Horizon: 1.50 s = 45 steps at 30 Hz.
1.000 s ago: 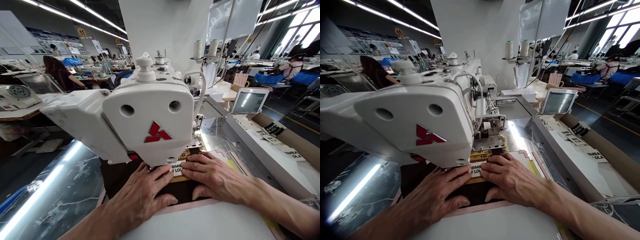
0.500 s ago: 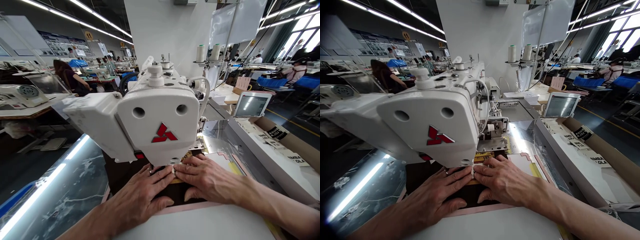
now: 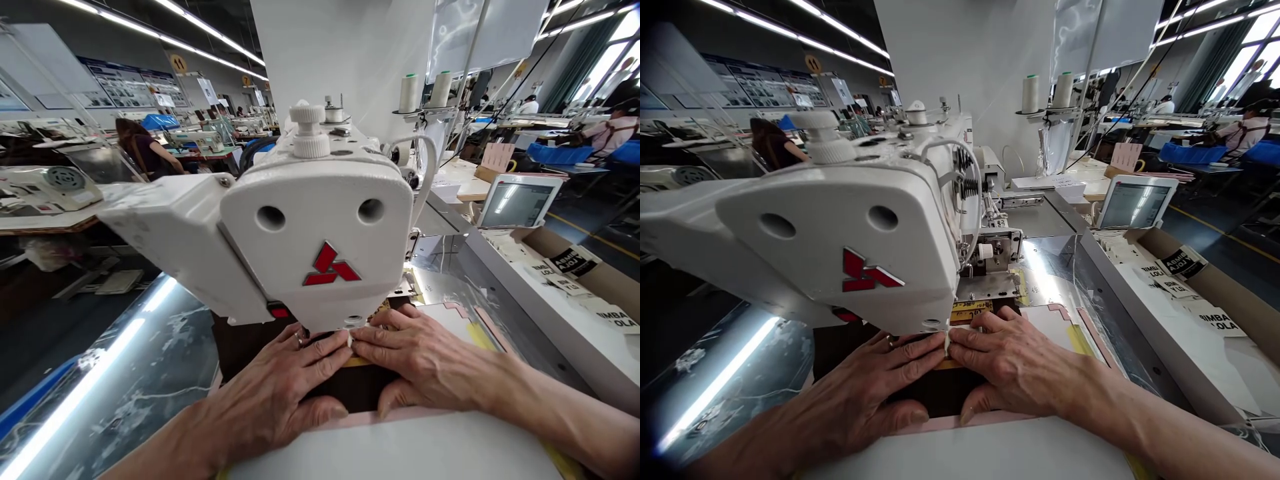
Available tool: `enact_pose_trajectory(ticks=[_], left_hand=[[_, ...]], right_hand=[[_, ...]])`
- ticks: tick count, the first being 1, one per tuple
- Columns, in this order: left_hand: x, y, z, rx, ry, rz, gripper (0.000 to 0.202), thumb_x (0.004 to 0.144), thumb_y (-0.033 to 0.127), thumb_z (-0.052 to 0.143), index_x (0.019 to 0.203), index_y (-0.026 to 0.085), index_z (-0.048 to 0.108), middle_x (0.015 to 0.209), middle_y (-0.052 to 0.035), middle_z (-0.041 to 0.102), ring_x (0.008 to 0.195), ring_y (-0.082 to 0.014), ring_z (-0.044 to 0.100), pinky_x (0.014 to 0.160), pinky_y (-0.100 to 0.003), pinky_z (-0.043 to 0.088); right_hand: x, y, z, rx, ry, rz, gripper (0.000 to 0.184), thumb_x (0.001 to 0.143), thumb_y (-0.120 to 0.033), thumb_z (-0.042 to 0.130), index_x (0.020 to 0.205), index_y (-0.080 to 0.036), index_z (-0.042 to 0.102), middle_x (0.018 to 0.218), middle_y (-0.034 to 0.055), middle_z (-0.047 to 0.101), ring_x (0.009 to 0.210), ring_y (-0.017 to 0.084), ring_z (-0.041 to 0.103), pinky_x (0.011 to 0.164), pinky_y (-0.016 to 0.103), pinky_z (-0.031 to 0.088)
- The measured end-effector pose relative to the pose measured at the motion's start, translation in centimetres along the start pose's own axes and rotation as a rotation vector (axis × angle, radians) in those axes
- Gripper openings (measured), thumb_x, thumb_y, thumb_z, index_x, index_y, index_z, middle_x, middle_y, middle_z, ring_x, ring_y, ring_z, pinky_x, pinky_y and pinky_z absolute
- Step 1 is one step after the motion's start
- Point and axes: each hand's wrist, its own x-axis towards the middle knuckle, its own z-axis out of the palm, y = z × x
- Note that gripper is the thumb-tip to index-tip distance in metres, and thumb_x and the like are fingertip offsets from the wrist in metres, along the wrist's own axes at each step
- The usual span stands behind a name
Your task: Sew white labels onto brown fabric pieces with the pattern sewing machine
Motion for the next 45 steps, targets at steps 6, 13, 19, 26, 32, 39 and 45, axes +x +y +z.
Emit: enact_pose_trajectory(ticks=[6, 13, 19, 26, 32, 39, 45], left_hand=[[1.3, 0.5, -0.9, -0.067, 0.008, -0.019, 0.060, 0.105, 0.049, 0.065, 0.158, 0.029, 0.047, 0.162, -0.0034, 0.050, 0.137, -0.0278, 0.060, 0.118, -0.042, 0.044], [1.7, 1.1, -0.8, -0.073, 0.043, -0.083, 0.054, 0.101, 0.051, 0.069, 0.149, 0.030, 0.058, 0.157, -0.0038, 0.056, 0.136, -0.0316, 0.059, 0.116, -0.045, 0.046], [1.6, 1.5, -0.2, -0.042, 0.061, -0.091, 0.051, 0.102, 0.049, 0.068, 0.148, 0.030, 0.058, 0.155, -0.0050, 0.058, 0.128, -0.0295, 0.063, 0.114, -0.044, 0.047], [1.5, 1.9, 0.4, 0.008, 0.025, -0.137, 0.054, 0.103, 0.050, 0.067, 0.151, 0.030, 0.054, 0.158, -0.0042, 0.054, 0.135, -0.0314, 0.059, 0.116, -0.047, 0.045], [1.0, 2.1, 0.9, 0.051, 0.027, -0.179, 0.062, 0.104, 0.057, 0.063, 0.157, 0.028, 0.050, 0.163, -0.0062, 0.049, 0.141, -0.0335, 0.056, 0.120, -0.051, 0.043], [0.4, 1.2, 1.1, 0.048, 0.060, -0.086, 0.060, 0.108, 0.047, 0.060, 0.161, 0.027, 0.044, 0.164, -0.0058, 0.047, 0.142, -0.0303, 0.056, 0.122, -0.049, 0.043], [-0.4, 0.8, 0.2, 0.035, 0.027, -0.019, 0.063, 0.109, 0.041, 0.058, 0.166, 0.028, 0.034, 0.166, -0.0063, 0.044, 0.146, -0.0283, 0.052, 0.123, -0.046, 0.042]], right_hand=[[0.1, -0.1, 0.1, 0.037, 0.012, 0.015, 0.073, 0.100, -0.072, 0.056, 0.154, -0.025, 0.054, 0.152, 0.0101, 0.061, 0.125, 0.029, 0.056, 0.103, 0.045, 0.044], [0.2, 0.1, 0.2, 0.052, 0.021, 0.017, 0.073, 0.100, -0.072, 0.055, 0.155, -0.023, 0.053, 0.153, 0.0107, 0.060, 0.129, 0.029, 0.054, 0.105, 0.046, 0.042], [0.3, 0.1, 0.1, 0.050, 0.050, 0.017, 0.080, 0.095, -0.078, 0.054, 0.152, -0.022, 0.057, 0.149, 0.0118, 0.064, 0.126, 0.029, 0.057, 0.106, 0.046, 0.044], [0.2, 0.1, 0.1, 0.044, 0.061, 0.005, 0.080, 0.095, -0.079, 0.053, 0.152, -0.024, 0.057, 0.148, 0.0109, 0.064, 0.129, 0.028, 0.056, 0.107, 0.045, 0.044], [0.2, 0.0, 0.3, 0.003, 0.086, 0.005, 0.073, 0.098, -0.073, 0.055, 0.149, -0.021, 0.060, 0.144, 0.0103, 0.067, 0.124, 0.026, 0.060, 0.105, 0.044, 0.046], [0.2, 0.2, 0.3, -0.015, 0.092, -0.023, 0.063, 0.104, -0.066, 0.054, 0.151, -0.025, 0.058, 0.149, 0.0070, 0.065, 0.125, 0.026, 0.059, 0.097, 0.041, 0.047], [0.2, -0.1, 0.0, -0.017, 0.069, -0.001, 0.062, 0.104, -0.068, 0.052, 0.146, -0.024, 0.062, 0.145, 0.0089, 0.067, 0.118, 0.027, 0.060, 0.098, 0.043, 0.045]])
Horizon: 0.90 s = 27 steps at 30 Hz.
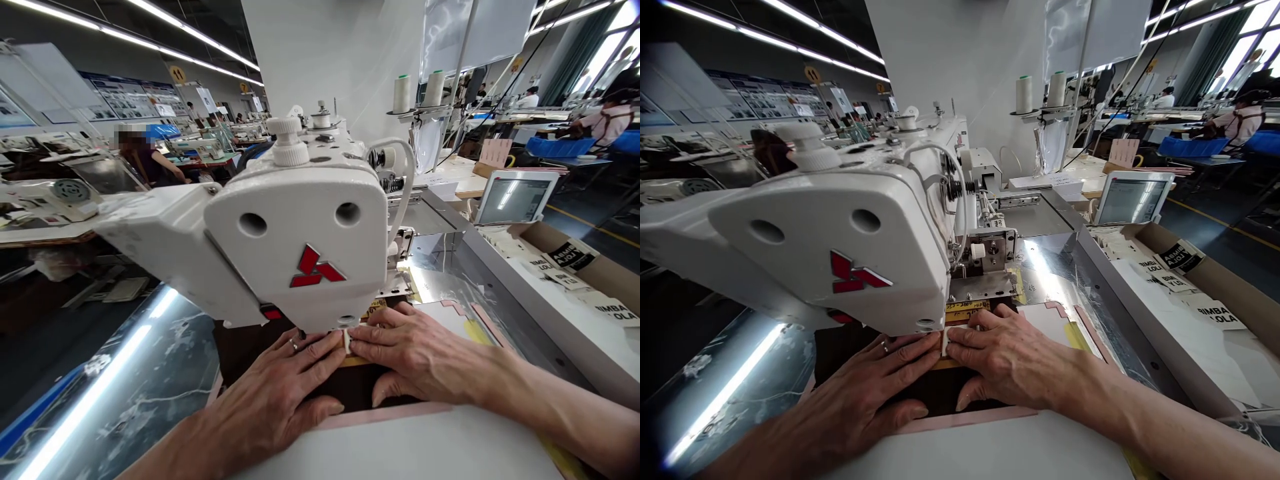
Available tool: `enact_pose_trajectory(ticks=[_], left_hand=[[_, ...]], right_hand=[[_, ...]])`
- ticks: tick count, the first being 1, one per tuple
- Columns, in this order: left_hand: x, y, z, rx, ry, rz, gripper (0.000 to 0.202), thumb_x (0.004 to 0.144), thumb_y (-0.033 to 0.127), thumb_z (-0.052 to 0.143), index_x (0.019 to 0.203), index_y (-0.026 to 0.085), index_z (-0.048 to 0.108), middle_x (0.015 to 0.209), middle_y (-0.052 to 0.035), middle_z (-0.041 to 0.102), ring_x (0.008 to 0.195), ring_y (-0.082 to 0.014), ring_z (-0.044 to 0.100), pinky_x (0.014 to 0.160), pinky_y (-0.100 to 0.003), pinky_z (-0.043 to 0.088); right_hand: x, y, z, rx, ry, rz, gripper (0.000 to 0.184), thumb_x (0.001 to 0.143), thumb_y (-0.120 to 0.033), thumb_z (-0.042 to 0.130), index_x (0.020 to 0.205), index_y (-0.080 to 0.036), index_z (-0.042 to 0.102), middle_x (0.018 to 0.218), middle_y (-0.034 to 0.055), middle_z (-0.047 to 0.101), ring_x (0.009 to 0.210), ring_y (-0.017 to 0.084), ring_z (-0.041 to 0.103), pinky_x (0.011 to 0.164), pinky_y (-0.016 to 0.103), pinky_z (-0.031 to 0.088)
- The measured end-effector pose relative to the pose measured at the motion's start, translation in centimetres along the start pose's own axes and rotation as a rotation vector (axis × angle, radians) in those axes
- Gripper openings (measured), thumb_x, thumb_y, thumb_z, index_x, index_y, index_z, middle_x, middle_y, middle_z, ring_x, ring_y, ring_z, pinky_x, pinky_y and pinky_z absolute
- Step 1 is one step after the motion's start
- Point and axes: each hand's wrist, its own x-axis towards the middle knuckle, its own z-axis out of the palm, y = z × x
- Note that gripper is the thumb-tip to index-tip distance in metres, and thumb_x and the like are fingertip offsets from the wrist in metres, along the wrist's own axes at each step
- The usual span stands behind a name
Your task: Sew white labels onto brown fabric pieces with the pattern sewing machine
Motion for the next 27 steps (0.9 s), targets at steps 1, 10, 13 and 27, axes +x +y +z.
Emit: enact_pose_trajectory(ticks=[1, 10, 13, 27], left_hand=[[-0.4, -0.1, 0.0, -0.005, 0.013, 0.005, 0.062, 0.110, 0.042, 0.056, 0.166, 0.028, 0.034, 0.166, -0.0062, 0.044, 0.147, -0.0282, 0.052, 0.124, -0.046, 0.042], [-2.4, -0.7, 0.4, 0.040, 0.094, 0.006, 0.054, 0.108, 0.048, 0.058, 0.156, 0.025, 0.051, 0.157, -0.0060, 0.056, 0.141, -0.0301, 0.057, 0.121, -0.048, 0.045], [-2.3, -0.7, 0.5, 0.035, 0.084, 0.009, 0.052, 0.108, 0.048, 0.058, 0.154, 0.025, 0.053, 0.159, -0.0060, 0.054, 0.142, -0.0303, 0.056, 0.121, -0.048, 0.045], [-2.4, -0.6, 0.7, -0.009, 0.143, 0.020, 0.048, 0.111, 0.048, 0.053, 0.153, 0.025, 0.055, 0.157, -0.0063, 0.057, 0.142, -0.0280, 0.056, 0.123, -0.045, 0.041]], right_hand=[[0.0, 0.0, 0.0, 0.000, -0.005, 0.007, 0.061, 0.103, -0.068, 0.053, 0.144, -0.024, 0.064, 0.144, 0.0086, 0.068, 0.117, 0.027, 0.060, 0.098, 0.043, 0.045], [-0.1, 0.4, 0.1, 0.037, 0.025, 0.003, 0.055, 0.104, -0.067, 0.053, 0.136, -0.025, 0.067, 0.140, 0.0045, 0.070, 0.119, 0.027, 0.060, 0.097, 0.043, 0.043], [0.0, 0.4, 0.2, 0.036, 0.007, 0.010, 0.056, 0.104, -0.067, 0.053, 0.138, -0.025, 0.066, 0.141, 0.0041, 0.070, 0.119, 0.027, 0.059, 0.098, 0.044, 0.043], [0.1, -0.3, 0.0, 0.018, -0.050, 0.067, 0.049, 0.106, -0.064, 0.050, 0.136, -0.028, 0.063, 0.146, -0.0016, 0.067, 0.115, 0.026, 0.057, 0.097, 0.043, 0.042]])
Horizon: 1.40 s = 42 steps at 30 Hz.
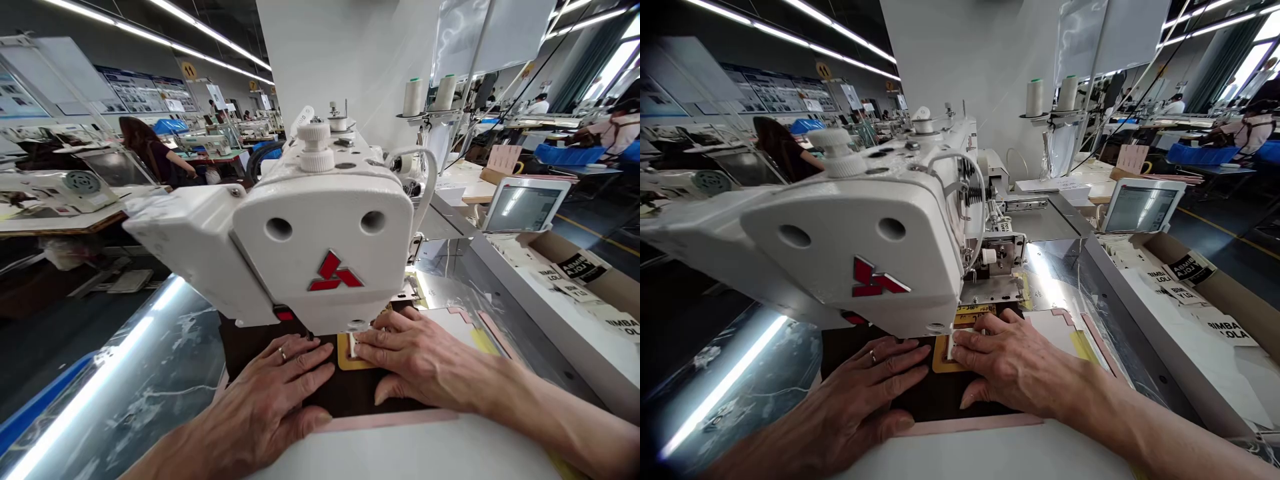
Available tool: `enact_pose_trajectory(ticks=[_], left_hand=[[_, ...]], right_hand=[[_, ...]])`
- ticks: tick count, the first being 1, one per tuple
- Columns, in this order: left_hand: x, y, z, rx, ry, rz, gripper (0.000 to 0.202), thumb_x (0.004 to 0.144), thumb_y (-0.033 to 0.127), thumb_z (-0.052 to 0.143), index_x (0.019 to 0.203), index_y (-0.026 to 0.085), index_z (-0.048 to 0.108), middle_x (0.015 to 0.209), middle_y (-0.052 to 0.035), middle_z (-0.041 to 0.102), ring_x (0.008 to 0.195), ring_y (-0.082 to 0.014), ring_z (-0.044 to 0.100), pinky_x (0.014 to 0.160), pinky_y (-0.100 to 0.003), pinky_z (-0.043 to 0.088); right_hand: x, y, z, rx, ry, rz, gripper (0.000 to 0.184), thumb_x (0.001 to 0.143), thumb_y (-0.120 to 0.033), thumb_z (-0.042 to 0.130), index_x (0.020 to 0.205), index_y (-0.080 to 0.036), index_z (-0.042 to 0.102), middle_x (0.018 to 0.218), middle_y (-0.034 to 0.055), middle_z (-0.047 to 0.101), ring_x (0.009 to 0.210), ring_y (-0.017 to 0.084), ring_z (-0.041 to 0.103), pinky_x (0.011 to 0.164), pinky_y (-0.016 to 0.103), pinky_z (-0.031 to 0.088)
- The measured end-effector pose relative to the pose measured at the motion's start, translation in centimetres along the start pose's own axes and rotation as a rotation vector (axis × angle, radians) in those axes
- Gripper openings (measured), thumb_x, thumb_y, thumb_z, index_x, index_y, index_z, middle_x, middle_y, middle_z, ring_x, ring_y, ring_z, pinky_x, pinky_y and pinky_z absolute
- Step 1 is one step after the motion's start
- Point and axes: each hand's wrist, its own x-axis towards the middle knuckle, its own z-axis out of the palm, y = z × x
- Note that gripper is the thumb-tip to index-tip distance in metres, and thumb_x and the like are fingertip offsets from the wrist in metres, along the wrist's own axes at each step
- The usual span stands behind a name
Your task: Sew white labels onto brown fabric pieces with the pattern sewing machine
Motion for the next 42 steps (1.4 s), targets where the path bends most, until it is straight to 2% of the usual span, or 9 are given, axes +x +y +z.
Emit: enact_pose_trajectory(ticks=[7, 13, 23, 34, 38, 42], left_hand=[[-0.2, 0.2, 0.3, -0.006, 0.006, -0.050, 0.046, 0.112, 0.051, 0.049, 0.151, 0.027, 0.056, 0.157, -0.0034, 0.057, 0.142, -0.0283, 0.055, 0.123, -0.047, 0.040], [-0.2, -0.2, -0.1, 0.063, -0.044, 0.005, 0.048, 0.111, 0.047, 0.054, 0.154, 0.026, 0.053, 0.161, -0.0028, 0.051, 0.144, -0.0276, 0.053, 0.123, -0.046, 0.040], [0.2, -0.2, -0.4, 0.037, -0.058, 0.022, 0.046, 0.107, 0.044, 0.061, 0.149, 0.025, 0.059, 0.156, -0.0051, 0.057, 0.142, -0.0296, 0.057, 0.121, -0.047, 0.045], [0.1, -1.0, 0.4, 0.091, -0.083, -0.046, 0.050, 0.112, 0.046, 0.051, 0.158, 0.027, 0.049, 0.163, -0.0037, 0.048, 0.141, -0.0339, 0.057, 0.117, -0.056, 0.046], [0.4, -1.6, 0.7, 0.087, -0.087, -0.073, 0.047, 0.113, 0.047, 0.049, 0.157, 0.030, 0.051, 0.160, -0.0022, 0.051, 0.139, -0.0345, 0.059, 0.116, -0.058, 0.045], [1.0, -1.8, 0.6, 0.058, -0.056, -0.091, 0.046, 0.112, 0.048, 0.049, 0.155, 0.029, 0.054, 0.153, -0.0036, 0.060, 0.134, -0.0322, 0.062, 0.116, -0.054, 0.046]], right_hand=[[0.0, 0.1, 0.5, -0.003, 0.042, -0.009, 0.052, 0.106, -0.065, 0.051, 0.139, -0.027, 0.063, 0.145, -0.0016, 0.068, 0.114, 0.026, 0.057, 0.097, 0.043, 0.042], [0.1, 0.1, 0.5, -0.001, 0.029, -0.006, 0.050, 0.107, -0.064, 0.050, 0.137, -0.026, 0.063, 0.145, -0.0007, 0.067, 0.115, 0.027, 0.057, 0.097, 0.043, 0.042], [-0.2, -0.2, 0.1, -0.001, 0.025, -0.002, 0.045, 0.108, -0.062, 0.048, 0.130, -0.027, 0.066, 0.143, -0.0004, 0.068, 0.114, 0.025, 0.059, 0.098, 0.044, 0.043], [0.7, 1.0, 0.0, 0.001, 0.019, -0.015, 0.041, 0.114, -0.049, 0.045, 0.139, -0.025, 0.066, 0.144, 0.0026, 0.068, 0.119, 0.026, 0.057, 0.100, 0.043, 0.041], [1.0, 1.8, -0.1, -0.007, 0.022, -0.018, 0.037, 0.114, -0.045, 0.045, 0.140, -0.027, 0.065, 0.144, 0.0006, 0.068, 0.119, 0.025, 0.055, 0.101, 0.043, 0.039], [1.3, 2.1, -0.5, -0.007, 0.025, -0.012, 0.034, 0.115, -0.041, 0.046, 0.138, -0.027, 0.067, 0.142, 0.0018, 0.070, 0.119, 0.024, 0.055, 0.100, 0.042, 0.039]])
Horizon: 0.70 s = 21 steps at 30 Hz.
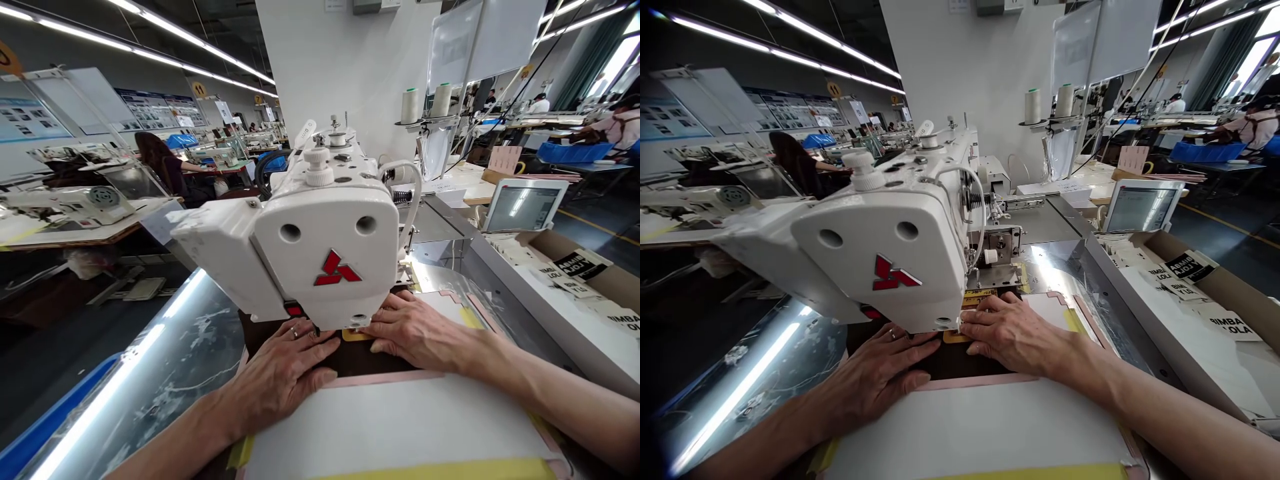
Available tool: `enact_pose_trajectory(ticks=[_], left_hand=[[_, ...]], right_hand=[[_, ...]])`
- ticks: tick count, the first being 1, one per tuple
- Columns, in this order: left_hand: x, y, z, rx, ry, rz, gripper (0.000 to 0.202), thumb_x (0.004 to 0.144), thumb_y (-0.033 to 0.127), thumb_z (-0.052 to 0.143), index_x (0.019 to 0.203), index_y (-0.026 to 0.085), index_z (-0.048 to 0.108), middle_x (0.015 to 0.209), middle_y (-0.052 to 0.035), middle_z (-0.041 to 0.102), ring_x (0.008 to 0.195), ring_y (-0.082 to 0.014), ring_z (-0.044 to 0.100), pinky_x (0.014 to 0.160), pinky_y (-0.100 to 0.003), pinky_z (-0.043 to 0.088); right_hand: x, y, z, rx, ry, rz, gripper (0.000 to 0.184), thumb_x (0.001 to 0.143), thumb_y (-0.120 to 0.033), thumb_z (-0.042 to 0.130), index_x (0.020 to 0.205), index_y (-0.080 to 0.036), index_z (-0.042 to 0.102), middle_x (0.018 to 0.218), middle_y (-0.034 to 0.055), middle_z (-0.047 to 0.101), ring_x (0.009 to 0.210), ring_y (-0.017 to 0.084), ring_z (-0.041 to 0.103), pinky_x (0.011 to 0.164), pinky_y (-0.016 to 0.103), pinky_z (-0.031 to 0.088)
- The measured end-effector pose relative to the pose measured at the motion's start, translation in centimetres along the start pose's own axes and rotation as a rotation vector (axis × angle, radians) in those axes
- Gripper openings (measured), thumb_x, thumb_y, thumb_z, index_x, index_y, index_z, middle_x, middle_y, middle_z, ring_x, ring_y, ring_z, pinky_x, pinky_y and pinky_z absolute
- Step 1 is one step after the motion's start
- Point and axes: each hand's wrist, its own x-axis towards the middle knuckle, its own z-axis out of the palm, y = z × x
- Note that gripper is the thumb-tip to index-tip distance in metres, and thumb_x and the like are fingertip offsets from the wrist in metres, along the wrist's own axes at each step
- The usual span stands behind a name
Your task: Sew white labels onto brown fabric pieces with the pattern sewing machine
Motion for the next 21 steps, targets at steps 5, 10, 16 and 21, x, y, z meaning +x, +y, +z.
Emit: enact_pose_trajectory(ticks=[5, 10, 16, 21], left_hand=[[0.29, 0.25, -0.33, -0.013, 0.043, 0.003, 0.044, 0.112, 0.046, 0.051, 0.151, 0.028, 0.059, 0.147, -0.0058, 0.065, 0.129, -0.0311, 0.065, 0.116, -0.051, 0.047], [-0.10, 0.52, -0.36, 0.032, 0.031, 0.010, 0.044, 0.111, 0.045, 0.052, 0.150, 0.027, 0.060, 0.150, -0.0066, 0.062, 0.126, -0.0335, 0.067, 0.111, -0.055, 0.050], [-0.37, 0.35, 0.04, 0.004, 0.014, -0.010, 0.046, 0.111, 0.044, 0.054, 0.154, 0.029, 0.055, 0.154, -0.0051, 0.059, 0.130, -0.0326, 0.064, 0.116, -0.055, 0.046], [-0.15, 0.28, 0.24, 0.004, -0.013, -0.012, 0.047, 0.111, 0.045, 0.053, 0.156, 0.030, 0.052, 0.158, -0.0042, 0.055, 0.135, -0.0341, 0.062, 0.116, -0.058, 0.046]], right_hand=[[-0.11, 0.10, 0.07, -0.012, 0.015, -0.005, 0.034, 0.115, -0.039, 0.045, 0.138, -0.026, 0.067, 0.139, 0.0034, 0.071, 0.117, 0.024, 0.056, 0.098, 0.041, 0.041], [-0.22, 0.19, 0.66, -0.034, 0.041, -0.018, 0.033, 0.114, -0.038, 0.047, 0.138, -0.027, 0.068, 0.137, 0.0038, 0.072, 0.117, 0.023, 0.057, 0.099, 0.041, 0.042], [-0.21, 0.04, 0.64, -0.019, 0.039, -0.009, 0.032, 0.114, -0.038, 0.047, 0.135, -0.027, 0.069, 0.136, 0.0039, 0.072, 0.115, 0.024, 0.057, 0.098, 0.041, 0.042], [-0.46, -0.17, 0.67, -0.039, 0.035, -0.001, 0.037, 0.114, -0.042, 0.048, 0.142, -0.026, 0.065, 0.137, 0.0069, 0.072, 0.118, 0.024, 0.059, 0.097, 0.041, 0.045]])
